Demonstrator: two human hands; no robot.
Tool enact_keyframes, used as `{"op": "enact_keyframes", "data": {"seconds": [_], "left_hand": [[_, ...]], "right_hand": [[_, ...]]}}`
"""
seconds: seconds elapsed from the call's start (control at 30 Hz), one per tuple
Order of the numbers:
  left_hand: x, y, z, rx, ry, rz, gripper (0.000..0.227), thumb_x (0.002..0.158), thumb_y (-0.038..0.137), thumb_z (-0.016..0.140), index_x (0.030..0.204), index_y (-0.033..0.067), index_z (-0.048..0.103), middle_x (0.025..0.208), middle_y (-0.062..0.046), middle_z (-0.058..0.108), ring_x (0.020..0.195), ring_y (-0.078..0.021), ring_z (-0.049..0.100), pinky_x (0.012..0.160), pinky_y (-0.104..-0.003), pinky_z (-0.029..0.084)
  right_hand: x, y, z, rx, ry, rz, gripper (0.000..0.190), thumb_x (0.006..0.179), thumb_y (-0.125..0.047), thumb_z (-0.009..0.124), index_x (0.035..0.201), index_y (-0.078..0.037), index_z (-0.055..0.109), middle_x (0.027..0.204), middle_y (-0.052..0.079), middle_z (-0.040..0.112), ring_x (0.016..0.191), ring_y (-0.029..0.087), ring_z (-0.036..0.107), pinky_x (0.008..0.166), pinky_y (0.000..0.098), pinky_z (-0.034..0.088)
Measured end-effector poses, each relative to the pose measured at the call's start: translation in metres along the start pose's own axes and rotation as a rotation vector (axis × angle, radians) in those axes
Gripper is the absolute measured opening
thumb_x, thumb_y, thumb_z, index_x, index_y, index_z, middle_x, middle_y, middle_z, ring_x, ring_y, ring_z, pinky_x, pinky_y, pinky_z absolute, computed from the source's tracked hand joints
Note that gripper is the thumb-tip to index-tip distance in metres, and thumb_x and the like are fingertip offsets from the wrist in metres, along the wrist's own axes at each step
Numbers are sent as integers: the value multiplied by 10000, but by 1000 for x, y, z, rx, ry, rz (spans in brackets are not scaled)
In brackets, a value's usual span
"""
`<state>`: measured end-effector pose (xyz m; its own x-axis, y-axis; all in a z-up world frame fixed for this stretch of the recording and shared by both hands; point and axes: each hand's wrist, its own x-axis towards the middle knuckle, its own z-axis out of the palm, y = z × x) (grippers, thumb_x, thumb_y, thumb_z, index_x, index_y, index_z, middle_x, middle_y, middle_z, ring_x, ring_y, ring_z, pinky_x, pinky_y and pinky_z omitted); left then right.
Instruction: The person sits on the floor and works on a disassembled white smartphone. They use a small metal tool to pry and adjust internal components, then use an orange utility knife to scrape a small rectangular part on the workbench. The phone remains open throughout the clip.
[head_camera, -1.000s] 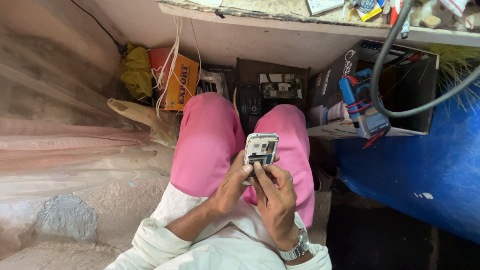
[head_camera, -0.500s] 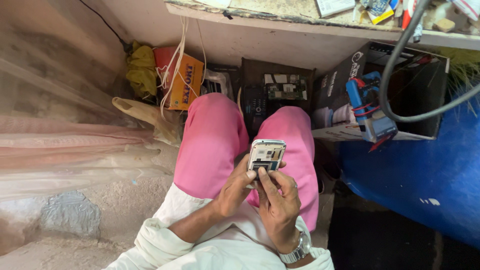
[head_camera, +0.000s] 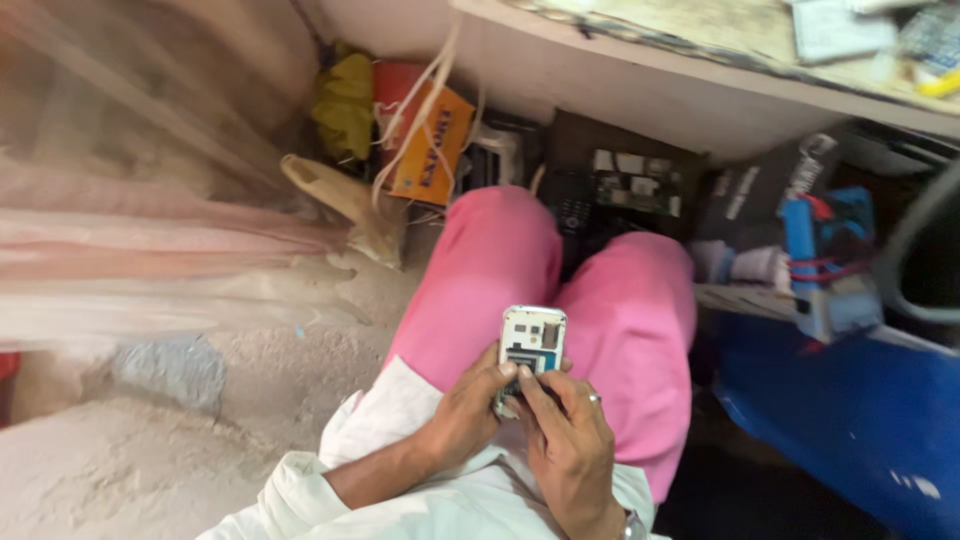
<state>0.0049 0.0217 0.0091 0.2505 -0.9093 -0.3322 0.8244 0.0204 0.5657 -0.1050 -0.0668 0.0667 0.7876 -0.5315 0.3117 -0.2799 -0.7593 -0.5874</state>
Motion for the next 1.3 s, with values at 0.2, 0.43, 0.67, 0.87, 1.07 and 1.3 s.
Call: {"op": "enact_keyframes", "data": {"seconds": [0.2,0.43,0.67,0.87,1.07,1.3], "left_hand": [[-16,16,-1,130,-50,108,437,1065,116,271,1460,-47,361,1425,-195,561,1337,-268,559,1161,-386,444],[-21,28,-5,149,-174,205,492,1065,108,254,1526,-50,322,1460,-187,529,1316,-277,577,1172,-407,460],[-19,25,-9,216,-150,247,490,1069,121,299,1520,-63,349,1462,-202,531,1344,-270,553,1192,-407,437],[-18,24,-10,251,-144,225,490,1058,137,307,1507,-54,351,1467,-190,533,1369,-262,530,1191,-396,429],[-17,22,-10,256,-143,205,485,1059,153,313,1497,-50,361,1443,-189,541,1355,-264,536,1183,-399,433],[-17,19,-11,255,-133,191,477,1061,158,307,1491,-43,356,1425,-176,531,1341,-252,534,1178,-394,436]], "right_hand": [[4,1,10,40,-36,-43,396,755,-30,839,1137,-42,738,958,52,638,813,226,625,686,364,514],[1,9,19,83,-9,-88,401,743,-1,839,1128,-61,741,1044,68,626,856,219,635,689,334,527],[-6,14,22,78,-14,-80,425,745,-5,851,1148,-86,747,1137,82,621,853,201,634,681,304,535],[-5,14,23,57,9,-99,424,742,-12,856,1146,-84,750,1139,74,631,833,196,615,685,307,527],[-3,11,23,26,32,-109,413,754,-14,859,1148,-71,748,1139,79,641,839,191,623,683,305,525],[-1,10,23,36,42,-123,411,760,-27,862,1152,-73,748,1132,77,640,855,203,635,684,306,531]]}}
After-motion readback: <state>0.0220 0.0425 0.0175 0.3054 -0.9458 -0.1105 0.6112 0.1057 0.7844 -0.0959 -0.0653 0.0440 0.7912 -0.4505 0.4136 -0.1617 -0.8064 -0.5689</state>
